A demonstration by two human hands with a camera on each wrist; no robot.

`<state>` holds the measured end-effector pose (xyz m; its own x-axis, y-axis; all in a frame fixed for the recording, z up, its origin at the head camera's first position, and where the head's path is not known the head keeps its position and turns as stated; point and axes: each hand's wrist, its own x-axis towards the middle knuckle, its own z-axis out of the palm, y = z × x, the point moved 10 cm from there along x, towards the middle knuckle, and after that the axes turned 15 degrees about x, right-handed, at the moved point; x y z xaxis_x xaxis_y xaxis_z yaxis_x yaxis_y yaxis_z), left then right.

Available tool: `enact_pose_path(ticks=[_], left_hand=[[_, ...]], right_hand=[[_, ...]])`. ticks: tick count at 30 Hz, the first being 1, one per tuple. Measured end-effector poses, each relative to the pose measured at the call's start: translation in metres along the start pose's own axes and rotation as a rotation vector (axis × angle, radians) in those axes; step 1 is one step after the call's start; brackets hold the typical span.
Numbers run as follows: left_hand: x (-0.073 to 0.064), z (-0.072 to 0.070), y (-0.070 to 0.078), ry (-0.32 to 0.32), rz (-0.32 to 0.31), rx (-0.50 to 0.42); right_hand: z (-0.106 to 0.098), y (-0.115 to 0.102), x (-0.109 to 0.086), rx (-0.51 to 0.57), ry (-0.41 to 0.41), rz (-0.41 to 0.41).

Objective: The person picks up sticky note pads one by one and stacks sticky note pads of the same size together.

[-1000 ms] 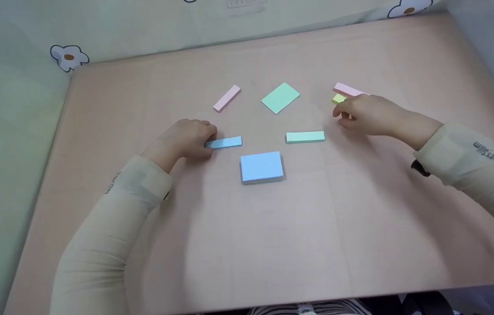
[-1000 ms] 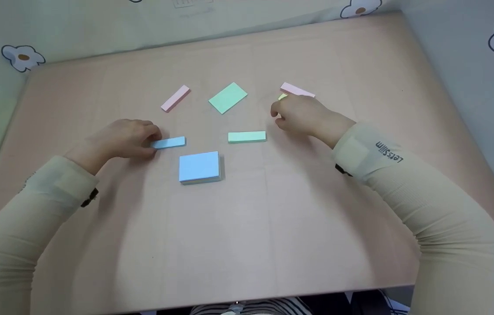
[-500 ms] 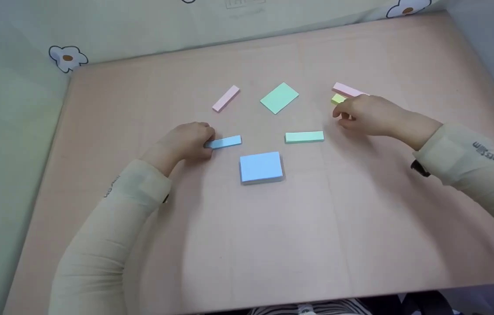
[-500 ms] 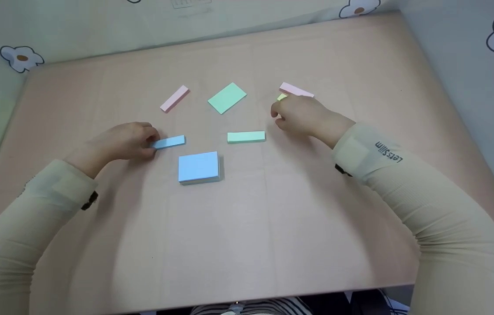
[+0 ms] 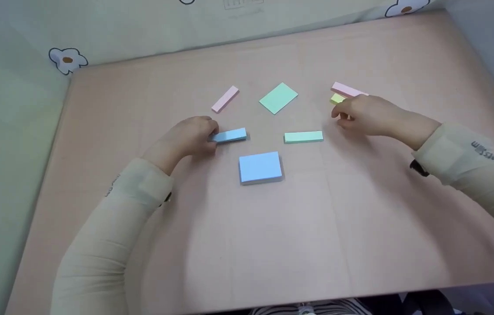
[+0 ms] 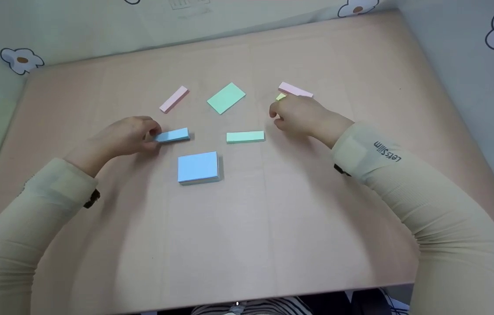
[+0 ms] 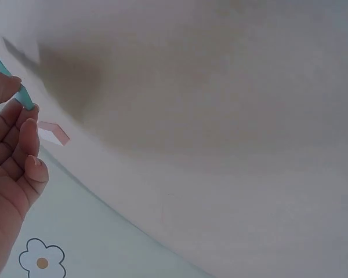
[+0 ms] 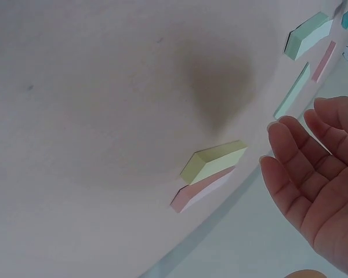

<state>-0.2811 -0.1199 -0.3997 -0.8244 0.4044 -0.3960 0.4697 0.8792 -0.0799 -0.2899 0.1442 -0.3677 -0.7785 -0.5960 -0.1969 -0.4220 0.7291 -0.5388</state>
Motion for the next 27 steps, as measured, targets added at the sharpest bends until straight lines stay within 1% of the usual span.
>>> enact_pose_path(ticks=[4, 7, 11, 16, 19, 24, 27], left_hand=[[0.001, 0.000, 0.002, -0.004, 0.006, 0.005], [0.001, 0.000, 0.004, 0.006, 0.021, 0.017], [0.001, 0.001, 0.003, 0.005, 0.018, 0.020], [0.002, 0.009, 0.000, -0.032, -0.005, 0.001], [0.001, 0.012, -0.001, -0.038, -0.013, -0.001], [0.001, 0.013, 0.000, -0.021, -0.008, 0.036], [0.002, 0.011, 0.002, -0.013, -0.010, 0.076]], right_hand=[[0.000, 0.000, 0.000, -0.006, -0.002, 0.001], [-0.001, -0.002, -0.001, -0.003, 0.007, -0.016], [-0.002, -0.004, -0.001, 0.006, 0.017, -0.044], [-0.001, -0.003, -0.002, 0.007, 0.003, -0.015], [-0.002, -0.003, -0.002, 0.010, 0.002, -0.011], [-0.002, -0.003, -0.001, 0.015, 0.004, -0.016], [-0.001, -0.002, -0.001, 0.016, 0.000, -0.015]])
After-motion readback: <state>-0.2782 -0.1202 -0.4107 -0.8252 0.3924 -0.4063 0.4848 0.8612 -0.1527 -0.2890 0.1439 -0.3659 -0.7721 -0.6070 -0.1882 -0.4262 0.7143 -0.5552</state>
